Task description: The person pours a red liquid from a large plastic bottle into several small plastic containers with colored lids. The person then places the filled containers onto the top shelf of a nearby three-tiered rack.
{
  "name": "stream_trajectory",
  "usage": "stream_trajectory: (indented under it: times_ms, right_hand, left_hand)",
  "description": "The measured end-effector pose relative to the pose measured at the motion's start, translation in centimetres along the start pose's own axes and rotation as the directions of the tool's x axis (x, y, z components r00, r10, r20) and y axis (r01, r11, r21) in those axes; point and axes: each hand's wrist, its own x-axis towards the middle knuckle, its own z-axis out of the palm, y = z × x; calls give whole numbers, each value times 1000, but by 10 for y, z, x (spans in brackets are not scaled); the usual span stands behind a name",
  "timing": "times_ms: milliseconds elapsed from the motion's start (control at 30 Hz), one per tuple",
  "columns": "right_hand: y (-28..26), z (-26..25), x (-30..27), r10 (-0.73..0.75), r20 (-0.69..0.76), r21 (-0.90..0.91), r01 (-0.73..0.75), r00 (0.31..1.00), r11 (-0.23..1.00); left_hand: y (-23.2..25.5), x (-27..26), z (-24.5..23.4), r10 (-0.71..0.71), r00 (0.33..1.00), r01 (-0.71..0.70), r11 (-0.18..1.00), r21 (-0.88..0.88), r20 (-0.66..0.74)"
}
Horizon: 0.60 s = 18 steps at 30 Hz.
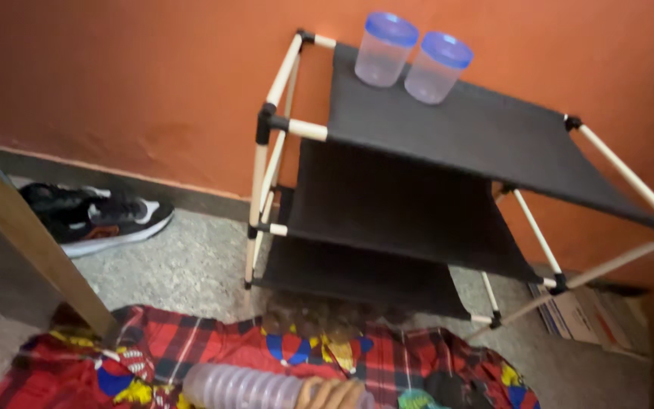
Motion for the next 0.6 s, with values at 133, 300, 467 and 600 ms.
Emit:
stream_trajectory:
  times_ms: [133,300,467,600]
  right_hand:
    - [-10,-31,-158,164,190,-144,-138,968,980]
    - [93,-28,-367,724,459,-534,-492,514,688]
    - [146,-19,-455,638,719,-340,-662,275,668]
    - [144,9,-455,616,778,-512,-442,124,736]
  left_hand:
    - [-12,53,-65,34,900,108,949,-298,434]
    - [0,91,-99,-39,698,386,862,-329,715]
    - [0,111,-99,-99,650,397,889,-226,753]
    - [-7,120,-96,-165,648,372,921,-120,743]
